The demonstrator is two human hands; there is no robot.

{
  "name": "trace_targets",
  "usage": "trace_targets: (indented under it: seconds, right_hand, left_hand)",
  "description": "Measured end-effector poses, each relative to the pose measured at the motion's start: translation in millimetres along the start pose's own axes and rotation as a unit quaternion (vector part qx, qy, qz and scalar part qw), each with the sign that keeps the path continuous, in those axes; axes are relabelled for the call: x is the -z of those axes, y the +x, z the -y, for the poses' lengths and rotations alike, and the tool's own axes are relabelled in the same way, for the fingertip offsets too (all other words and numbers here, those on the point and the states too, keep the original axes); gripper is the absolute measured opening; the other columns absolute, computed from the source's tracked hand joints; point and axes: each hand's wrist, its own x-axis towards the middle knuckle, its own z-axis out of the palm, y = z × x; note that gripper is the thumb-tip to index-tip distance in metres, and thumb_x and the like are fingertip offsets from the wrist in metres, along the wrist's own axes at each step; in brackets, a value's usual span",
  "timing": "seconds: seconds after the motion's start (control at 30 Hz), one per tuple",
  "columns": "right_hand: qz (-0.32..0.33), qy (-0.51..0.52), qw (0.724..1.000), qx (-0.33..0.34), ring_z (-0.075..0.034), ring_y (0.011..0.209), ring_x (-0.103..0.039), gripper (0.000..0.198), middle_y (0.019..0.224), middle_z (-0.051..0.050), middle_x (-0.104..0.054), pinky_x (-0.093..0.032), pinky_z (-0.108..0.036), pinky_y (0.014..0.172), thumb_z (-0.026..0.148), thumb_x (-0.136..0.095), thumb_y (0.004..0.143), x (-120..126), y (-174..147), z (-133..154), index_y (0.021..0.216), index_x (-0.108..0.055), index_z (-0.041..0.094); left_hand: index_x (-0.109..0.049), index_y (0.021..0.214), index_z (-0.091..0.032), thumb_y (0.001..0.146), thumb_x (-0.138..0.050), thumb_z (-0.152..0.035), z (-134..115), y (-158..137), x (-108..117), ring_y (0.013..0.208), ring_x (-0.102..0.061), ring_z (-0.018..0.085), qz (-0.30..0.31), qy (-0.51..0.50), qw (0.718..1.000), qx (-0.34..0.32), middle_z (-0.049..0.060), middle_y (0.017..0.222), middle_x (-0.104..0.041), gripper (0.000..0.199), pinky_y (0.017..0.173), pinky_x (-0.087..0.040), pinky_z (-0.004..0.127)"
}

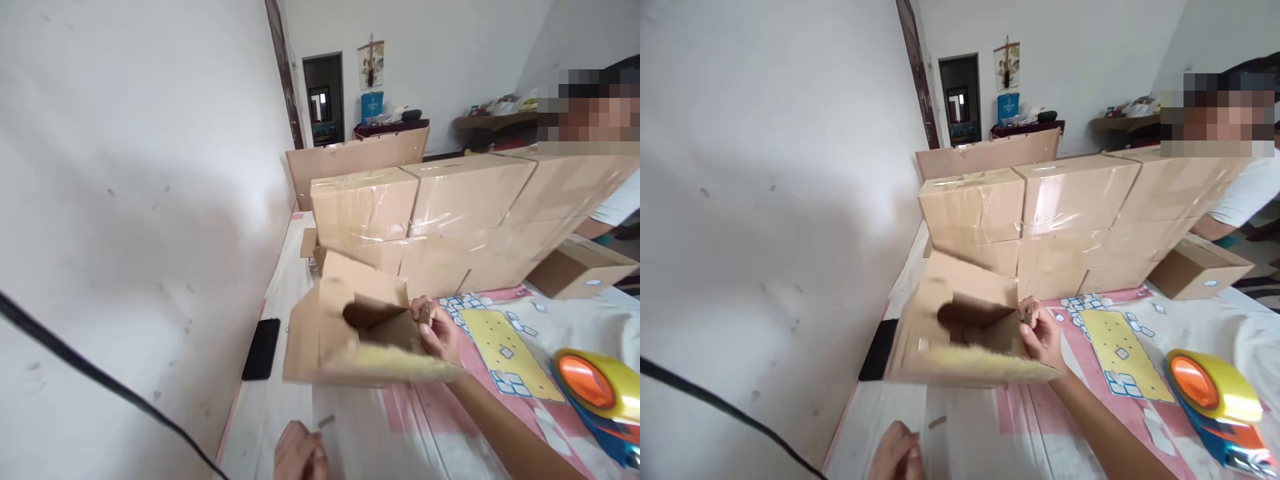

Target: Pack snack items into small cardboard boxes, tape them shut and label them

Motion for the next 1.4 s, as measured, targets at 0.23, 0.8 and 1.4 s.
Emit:
trace_targets:
  seconds: [0.23, 0.8, 1.4]
  right_hand:
    - [0.057, -0.061, 0.996, -0.027, -0.017, 0.07, -0.048, 0.031, 0.077, -0.001, -0.051, -0.035, -0.032, 0.067, 0.02, -0.062, 0.091, 65, -24, 31, 0.071, -0.039, 0.023]
    - [0.02, -0.104, 0.952, -0.286, -0.024, 0.095, -0.058, 0.039, 0.106, -0.006, -0.059, -0.049, -0.037, 0.083, 0.035, -0.067, 0.085, 118, -69, 10, 0.12, -0.053, 0.023]
    - [0.317, -0.406, 0.855, -0.059, -0.046, 0.147, -0.016, 0.03, 0.159, -0.005, -0.039, -0.03, -0.068, 0.111, 0.052, -0.076, 0.081, 126, -20, 52, 0.096, -0.076, 0.026]
  left_hand:
    - [-0.065, 0.105, -0.021, 0.092, -0.055, -0.021, -45, 89, -29, 0.085, -0.061, 0.021, 0.097, -0.034, 0.993, -0.05, 0.005, 0.09, -0.067, 0.016, 0.073, -0.05, 0.039]
    - [-0.065, 0.09, -0.021, 0.096, -0.035, -0.064, -67, 101, -72, 0.143, -0.031, 0.041, 0.457, 0.109, 0.845, -0.256, 0.011, 0.159, -0.039, 0.052, 0.105, -0.034, 0.057]
    - [-0.042, 0.144, -0.018, 0.085, -0.068, -0.027, -64, 104, -60, 0.131, -0.048, 0.029, 0.464, 0.13, 0.844, -0.237, 0.008, 0.128, -0.07, 0.065, 0.104, -0.039, 0.046]
